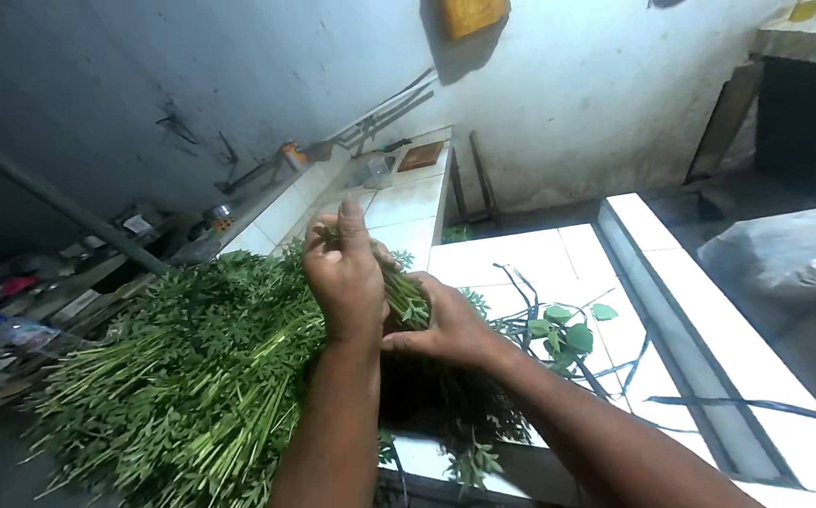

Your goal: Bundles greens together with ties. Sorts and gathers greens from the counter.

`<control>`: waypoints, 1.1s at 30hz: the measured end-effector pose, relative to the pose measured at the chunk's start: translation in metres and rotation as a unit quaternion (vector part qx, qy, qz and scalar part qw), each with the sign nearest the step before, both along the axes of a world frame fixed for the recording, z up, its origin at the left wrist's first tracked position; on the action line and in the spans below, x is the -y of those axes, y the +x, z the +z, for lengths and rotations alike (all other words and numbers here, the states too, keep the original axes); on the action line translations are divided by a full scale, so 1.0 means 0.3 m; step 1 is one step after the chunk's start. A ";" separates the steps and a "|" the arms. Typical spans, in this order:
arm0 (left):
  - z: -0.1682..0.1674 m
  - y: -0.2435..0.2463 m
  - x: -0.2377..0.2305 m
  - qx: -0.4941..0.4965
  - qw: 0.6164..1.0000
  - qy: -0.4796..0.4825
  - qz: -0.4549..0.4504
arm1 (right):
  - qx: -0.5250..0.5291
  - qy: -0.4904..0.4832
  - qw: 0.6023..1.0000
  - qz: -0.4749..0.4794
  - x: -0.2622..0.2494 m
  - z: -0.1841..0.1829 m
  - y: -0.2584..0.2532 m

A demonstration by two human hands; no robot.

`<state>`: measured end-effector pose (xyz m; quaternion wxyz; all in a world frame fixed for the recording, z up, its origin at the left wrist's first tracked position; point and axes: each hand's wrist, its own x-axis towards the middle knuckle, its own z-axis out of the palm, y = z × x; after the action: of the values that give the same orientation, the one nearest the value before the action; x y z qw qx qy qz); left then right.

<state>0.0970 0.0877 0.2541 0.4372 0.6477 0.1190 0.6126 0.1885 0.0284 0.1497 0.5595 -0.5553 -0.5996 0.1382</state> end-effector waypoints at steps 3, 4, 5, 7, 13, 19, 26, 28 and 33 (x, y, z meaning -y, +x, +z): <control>0.003 0.006 0.013 0.006 0.999 0.034 -0.007 | 0.002 0.002 1.000 -0.014 -0.008 -0.011 -0.006; 0.002 0.010 0.016 0.003 0.999 0.044 -0.016 | -0.002 -0.008 1.000 -0.020 -0.009 -0.014 -0.007; 0.000 0.011 0.018 -0.006 0.998 0.052 -0.025 | -0.009 -0.014 1.000 -0.024 -0.008 -0.015 -0.004; -0.006 -0.011 0.021 -0.047 0.994 0.078 -0.055 | -0.027 -0.014 0.999 -0.022 0.002 -0.007 0.013; -0.130 -0.085 -0.040 -0.107 0.985 0.124 -0.059 | -0.215 0.114 0.969 -0.040 0.085 0.065 0.142; -0.235 -0.080 -0.073 -0.226 0.946 0.164 -0.165 | -0.414 0.213 0.883 0.064 0.162 0.115 0.175; -0.325 -0.123 0.050 -0.305 0.871 -0.130 -0.364 | -0.373 0.343 0.861 0.048 0.274 0.178 0.244; -0.355 -0.156 0.109 -0.283 0.879 -0.247 -0.293 | -0.331 0.411 0.850 0.004 0.327 0.207 0.306; -0.461 -0.098 0.055 -0.399 0.905 -0.090 -0.113 | -0.118 0.506 0.819 -0.244 0.529 0.155 0.435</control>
<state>0.0677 0.0713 0.1158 0.4757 0.8052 0.2641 0.2357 0.3192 -0.1302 0.1963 0.8432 -0.3020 -0.3601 -0.2610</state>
